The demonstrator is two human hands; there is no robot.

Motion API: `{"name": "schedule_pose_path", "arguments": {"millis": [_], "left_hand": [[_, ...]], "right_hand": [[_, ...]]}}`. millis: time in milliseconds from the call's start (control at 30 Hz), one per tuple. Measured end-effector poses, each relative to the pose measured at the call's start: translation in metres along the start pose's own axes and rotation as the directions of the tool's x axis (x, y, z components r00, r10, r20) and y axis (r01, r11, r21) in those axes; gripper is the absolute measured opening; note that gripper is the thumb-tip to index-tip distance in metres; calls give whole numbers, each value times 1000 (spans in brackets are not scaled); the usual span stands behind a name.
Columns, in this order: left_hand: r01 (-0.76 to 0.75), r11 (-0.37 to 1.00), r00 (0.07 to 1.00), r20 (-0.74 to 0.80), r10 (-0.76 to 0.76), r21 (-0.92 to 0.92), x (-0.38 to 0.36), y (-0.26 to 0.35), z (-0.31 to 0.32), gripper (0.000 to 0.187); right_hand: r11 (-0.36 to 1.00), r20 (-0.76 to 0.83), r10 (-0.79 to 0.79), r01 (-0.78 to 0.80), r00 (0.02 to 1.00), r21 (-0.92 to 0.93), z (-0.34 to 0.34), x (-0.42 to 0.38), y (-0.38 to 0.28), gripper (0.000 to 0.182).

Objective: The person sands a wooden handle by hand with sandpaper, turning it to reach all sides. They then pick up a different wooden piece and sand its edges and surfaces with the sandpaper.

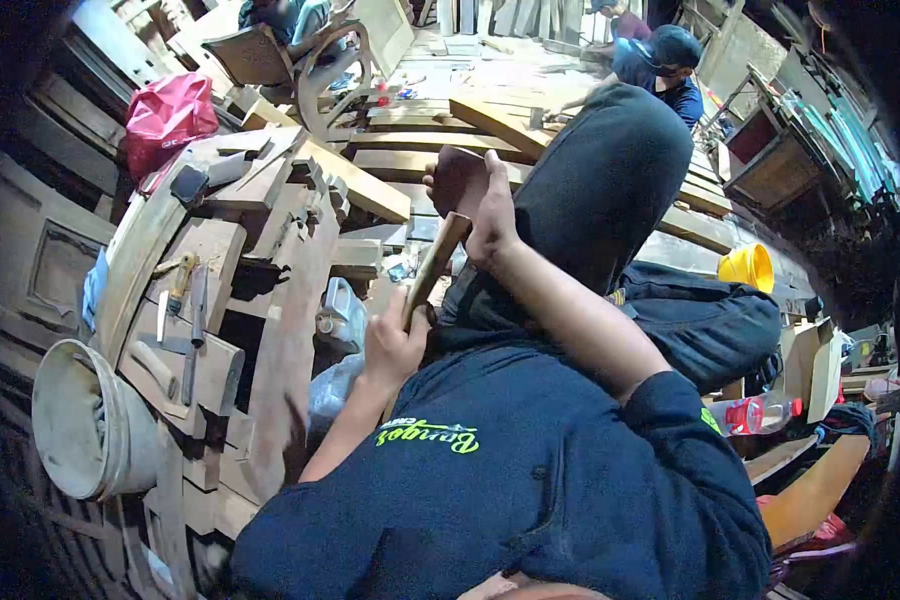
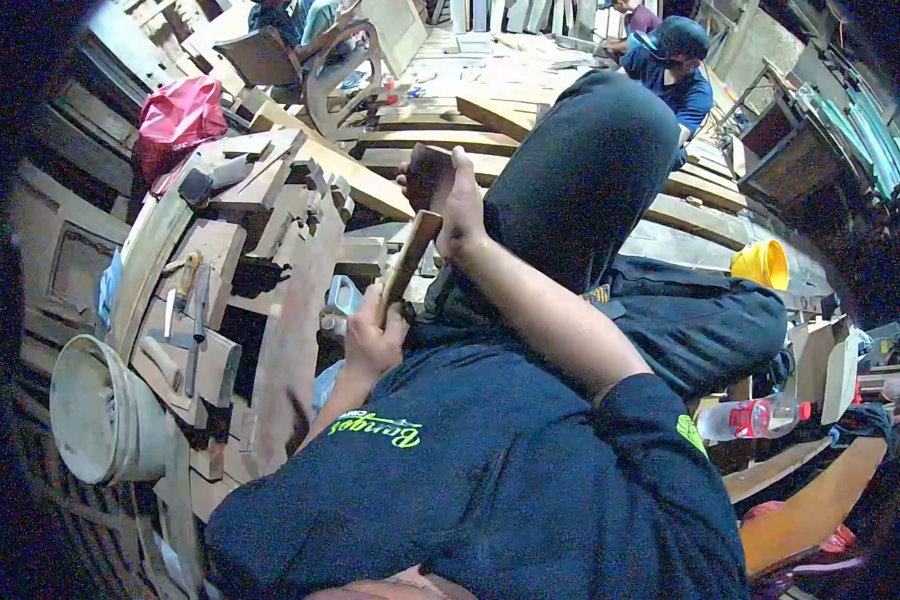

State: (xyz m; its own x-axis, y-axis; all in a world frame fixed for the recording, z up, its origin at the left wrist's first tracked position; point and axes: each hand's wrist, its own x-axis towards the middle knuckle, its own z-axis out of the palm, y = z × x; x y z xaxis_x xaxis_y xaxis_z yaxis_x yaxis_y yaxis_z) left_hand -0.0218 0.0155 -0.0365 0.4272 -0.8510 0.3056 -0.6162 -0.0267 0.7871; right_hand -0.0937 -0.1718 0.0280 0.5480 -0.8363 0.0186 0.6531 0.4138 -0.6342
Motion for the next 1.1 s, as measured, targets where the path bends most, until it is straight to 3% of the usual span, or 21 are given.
{"name": "schedule_pose_path", "arguments": {"millis": [67, 167, 233, 333, 400, 467, 533, 600, 667, 733, 800, 867, 900, 933, 1000, 1033, 1100], "left_hand": [[44, 995, 999, -27, -42, 92, 10, 3, -5, 19], [12, 999, 998, -59, -10, 36, 13, 2, 1, 17], [37, 999, 999, 18, -37, 11, 11, 5, 6, 15], [-43, 998, 988, -149, 50, 52, 23, 8, 6, 12], [-88, 996, 994, -68, 88, 4, 19, 8, 9, 14], [7, 1000, 1000, 8, -7, 18, 16, 9, 7, 18], [-36, 996, 995, -93, 44, 83, 25, 11, 1, 19], [10, 995, 997, -75, -3, 95, 26, 10, -2, 19], [-83, 997, 997, 7, 83, -9, 23, 8, 4, 18], [-67, 991, 995, -63, 75, 114, 27, 8, 1, 18], [72, 996, 997, -24, -71, 44, 34, 8, -7, 19], [-191, 979, 979, -58, 195, 68, 28, -3, 2, 18], [-76, 996, 997, 19, 75, 52, 21, 6, 0, 20], [-76, 996, 997, 17, 75, 49, 23, 7, 0, 20], [-43, 995, 982, -179, 58, 87, 30, 6, -2, 16], [-43, 995, 983, -176, 59, 93, 29, 5, -3, 16], [-119, 991, 988, -87, 124, 56, 24, 6, 1, 17]], "right_hand": [[1000, 6, -9, 9, 1000, -6, 2, -2, 0, 56], [1000, -7, -4, 4, 1000, 23, 2, -2, 3, 54], [1000, -15, 1, -1, 1000, 27, 1, -1, 1, 53], [995, 34, -82, 84, 996, -62, 4, 1, 2, 54], [1000, -83, 16, -18, 996, -25, 6, -3, -2, 53], [1000, -53, 22, -21, 998, 5, 4, -4, -1, 53], [999, 38, -50, 50, 998, -3, 2, 1, 3, 54], [1000, -29, 5, -5, 1000, -21, -3, 3, 4, 55], [998, -64, 22, -26, 998, -60, -7, 4, 3, 55], [1000, -3, 31, -31, 1000, 0, -4, 1, 1, 56], [999, -53, -43, 42, 998, -16, 3, 2, 5, 52], [999, -44, 49, -49, 998, -1, 1, -1, 0, 51], [998, -25, 53, -54, 998, -36, 1, -2, -2, 56], [998, -24, 53, -53, 998, -40, 2, -2, -2, 56], [998, -30, -13, 11, 999, -59, 5, -2, 2, 56], [998, 6, -66, 66, 998, -20, 5, 4, 5, 57], [1000, -13, -13, 13, 1000, -14, 2, 1, 3, 57]]}}
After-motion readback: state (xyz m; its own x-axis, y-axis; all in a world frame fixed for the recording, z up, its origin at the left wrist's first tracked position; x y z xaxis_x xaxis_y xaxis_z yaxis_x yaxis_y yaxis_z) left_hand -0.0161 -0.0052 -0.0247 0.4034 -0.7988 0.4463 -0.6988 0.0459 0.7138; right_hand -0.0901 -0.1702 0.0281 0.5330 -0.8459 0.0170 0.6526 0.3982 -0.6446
